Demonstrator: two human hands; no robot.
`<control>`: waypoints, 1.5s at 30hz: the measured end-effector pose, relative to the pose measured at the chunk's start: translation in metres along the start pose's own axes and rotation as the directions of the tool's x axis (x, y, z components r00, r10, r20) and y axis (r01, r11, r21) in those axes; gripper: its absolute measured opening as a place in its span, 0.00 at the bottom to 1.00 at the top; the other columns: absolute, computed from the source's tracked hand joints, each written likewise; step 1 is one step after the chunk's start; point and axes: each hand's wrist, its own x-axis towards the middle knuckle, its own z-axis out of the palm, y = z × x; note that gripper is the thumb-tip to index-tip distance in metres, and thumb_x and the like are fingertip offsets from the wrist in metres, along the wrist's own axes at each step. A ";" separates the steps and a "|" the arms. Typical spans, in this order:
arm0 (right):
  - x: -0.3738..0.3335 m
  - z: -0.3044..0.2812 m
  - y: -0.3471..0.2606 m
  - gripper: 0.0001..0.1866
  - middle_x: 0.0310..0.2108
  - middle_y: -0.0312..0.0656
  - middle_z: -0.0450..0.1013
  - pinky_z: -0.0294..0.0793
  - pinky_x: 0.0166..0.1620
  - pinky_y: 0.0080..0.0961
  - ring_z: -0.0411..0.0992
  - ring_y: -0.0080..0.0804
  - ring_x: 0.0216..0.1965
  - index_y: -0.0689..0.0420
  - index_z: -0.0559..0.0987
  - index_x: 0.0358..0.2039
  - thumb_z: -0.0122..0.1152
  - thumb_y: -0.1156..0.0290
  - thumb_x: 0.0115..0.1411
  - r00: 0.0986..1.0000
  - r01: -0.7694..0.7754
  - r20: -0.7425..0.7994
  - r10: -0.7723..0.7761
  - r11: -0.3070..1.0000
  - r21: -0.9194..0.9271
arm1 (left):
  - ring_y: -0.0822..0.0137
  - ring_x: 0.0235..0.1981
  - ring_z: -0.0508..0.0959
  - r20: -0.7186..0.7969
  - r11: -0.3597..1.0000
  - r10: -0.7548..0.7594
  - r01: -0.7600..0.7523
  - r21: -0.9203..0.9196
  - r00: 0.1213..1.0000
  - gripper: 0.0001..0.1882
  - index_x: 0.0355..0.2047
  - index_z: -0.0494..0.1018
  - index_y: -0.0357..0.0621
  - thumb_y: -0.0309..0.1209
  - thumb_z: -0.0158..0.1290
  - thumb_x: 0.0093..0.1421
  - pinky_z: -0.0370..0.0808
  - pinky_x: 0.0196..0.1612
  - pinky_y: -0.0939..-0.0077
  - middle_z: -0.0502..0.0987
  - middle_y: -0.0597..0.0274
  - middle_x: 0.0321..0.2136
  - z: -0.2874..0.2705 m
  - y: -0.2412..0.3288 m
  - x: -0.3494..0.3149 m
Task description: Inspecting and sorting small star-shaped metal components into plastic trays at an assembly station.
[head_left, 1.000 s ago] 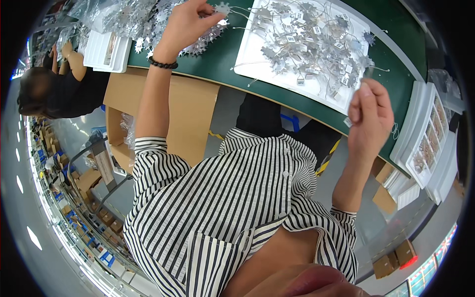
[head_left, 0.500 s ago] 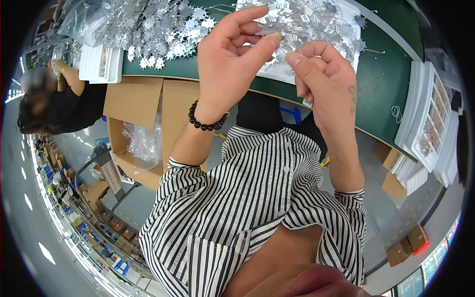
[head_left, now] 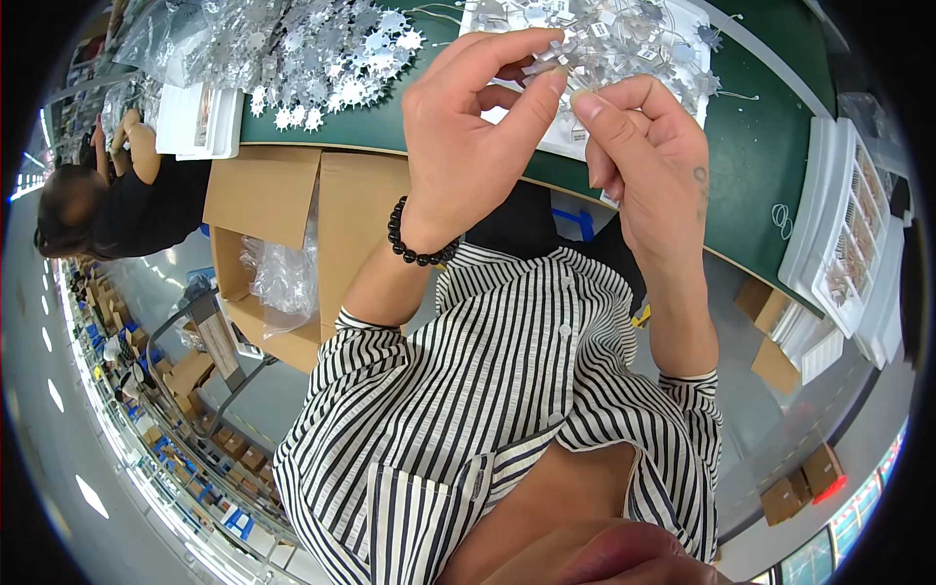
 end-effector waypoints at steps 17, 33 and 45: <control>-0.002 0.004 -0.002 0.05 0.16 0.32 0.70 0.60 0.23 0.12 0.65 0.16 0.18 0.60 0.77 0.32 0.62 0.74 0.65 0.999 0.031 0.020 -0.030 0.999 -0.039 | 0.74 0.31 0.75 -0.008 0.987 0.095 -0.093 0.128 0.995 0.16 0.46 0.82 0.39 0.19 0.61 0.56 0.76 0.33 0.86 0.80 0.60 0.38 0.002 0.005 -0.006; -0.006 -0.016 0.017 0.06 0.20 0.33 0.72 0.59 0.26 0.10 0.65 0.16 0.21 0.60 0.79 0.37 0.60 0.71 0.69 0.985 0.155 0.094 -0.142 0.976 -0.153 | 0.78 0.30 0.74 0.335 0.890 -0.307 0.393 -0.231 0.891 0.05 0.38 0.81 0.35 0.24 0.61 0.62 0.72 0.31 0.87 0.81 0.63 0.33 -0.020 0.010 0.008; -0.006 -0.036 0.003 0.10 0.21 0.28 0.65 0.58 0.26 0.13 0.58 0.16 0.21 0.58 0.82 0.45 0.66 0.73 0.63 0.911 0.375 -0.031 -0.411 0.857 -0.354 | 0.74 0.29 0.76 0.352 0.979 -0.130 0.065 0.191 0.927 0.06 0.40 0.79 0.34 0.23 0.60 0.63 0.75 0.32 0.84 0.80 0.60 0.32 0.010 0.023 0.011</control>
